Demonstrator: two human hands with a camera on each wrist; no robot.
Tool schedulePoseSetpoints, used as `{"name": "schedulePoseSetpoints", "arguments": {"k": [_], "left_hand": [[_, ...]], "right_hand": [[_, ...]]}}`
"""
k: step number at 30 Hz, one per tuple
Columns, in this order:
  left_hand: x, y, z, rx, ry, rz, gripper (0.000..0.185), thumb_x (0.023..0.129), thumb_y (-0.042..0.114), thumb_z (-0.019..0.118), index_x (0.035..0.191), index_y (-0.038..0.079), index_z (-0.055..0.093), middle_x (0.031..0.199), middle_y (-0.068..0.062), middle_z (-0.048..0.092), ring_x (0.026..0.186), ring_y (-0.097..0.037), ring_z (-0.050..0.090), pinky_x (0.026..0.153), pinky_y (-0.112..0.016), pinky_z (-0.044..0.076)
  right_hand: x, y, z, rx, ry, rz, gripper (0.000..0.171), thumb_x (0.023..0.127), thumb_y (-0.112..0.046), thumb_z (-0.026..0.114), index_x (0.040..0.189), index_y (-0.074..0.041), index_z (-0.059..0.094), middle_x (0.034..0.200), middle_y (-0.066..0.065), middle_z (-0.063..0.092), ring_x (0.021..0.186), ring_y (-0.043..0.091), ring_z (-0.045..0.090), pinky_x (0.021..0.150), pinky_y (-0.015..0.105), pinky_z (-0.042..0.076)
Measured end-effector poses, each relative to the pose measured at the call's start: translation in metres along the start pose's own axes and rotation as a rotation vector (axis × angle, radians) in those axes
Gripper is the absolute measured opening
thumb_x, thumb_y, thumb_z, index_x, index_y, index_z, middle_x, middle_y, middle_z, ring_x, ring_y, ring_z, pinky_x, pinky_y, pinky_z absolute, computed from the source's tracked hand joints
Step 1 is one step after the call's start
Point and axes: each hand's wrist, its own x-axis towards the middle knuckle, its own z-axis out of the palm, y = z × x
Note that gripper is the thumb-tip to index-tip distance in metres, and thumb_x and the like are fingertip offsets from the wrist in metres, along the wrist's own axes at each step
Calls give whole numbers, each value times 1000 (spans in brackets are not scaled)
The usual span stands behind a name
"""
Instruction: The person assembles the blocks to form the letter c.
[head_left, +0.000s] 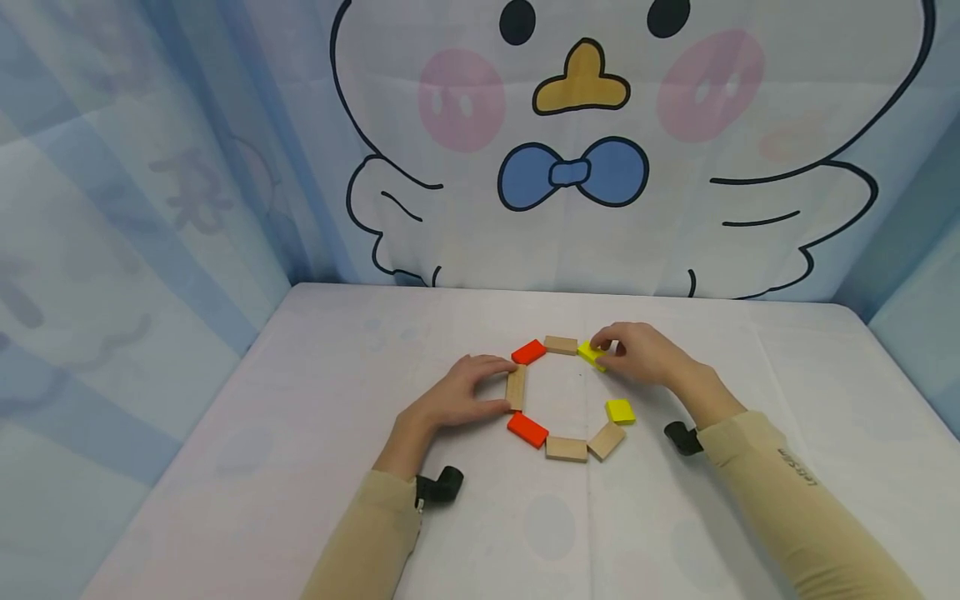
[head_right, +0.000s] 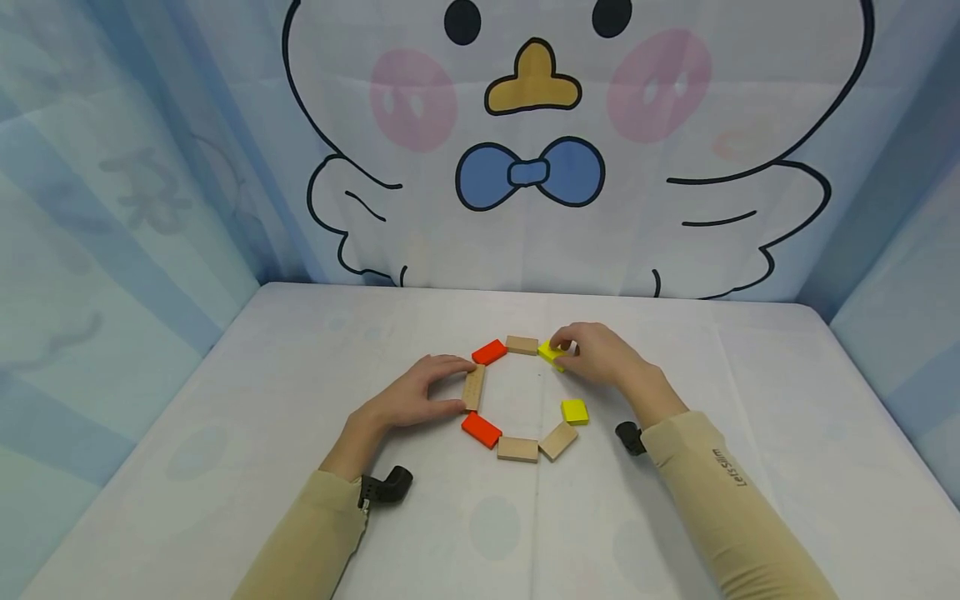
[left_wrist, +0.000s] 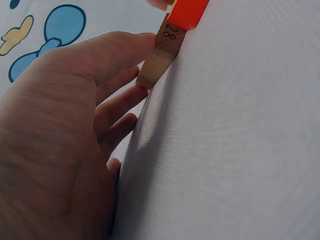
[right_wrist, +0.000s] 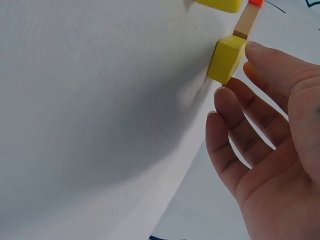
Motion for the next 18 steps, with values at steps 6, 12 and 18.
{"name": "schedulePoseSetpoints", "arguments": {"k": [6,12,18], "left_hand": [[0,1,0,-17,2,2,56,93,31,72,145,19,56,152,-5,46,142,-26,35,120,-52,18],[-2,0,0,-73,22,-30,56,91,30,73,144,20,57,153,-4,45,142,-26,36,116,-52,29],[-8,-1,-2,-104,69,-78,60,92,29,73,148,18,52,153,-4,45,142,-24,37,116,-47,30]], "right_hand": [[-6,1,-3,9,25,35,27,95,-14,69,120,-3,70,105,9,66,83,22,55,72,34,50],[-18,2,-7,-13,102,12,28,96,-14,69,121,-2,69,110,11,67,84,23,56,72,36,50],[-32,-1,-13,-26,180,-6,32,96,-11,69,126,-1,66,119,17,67,91,25,58,78,42,52]]}}
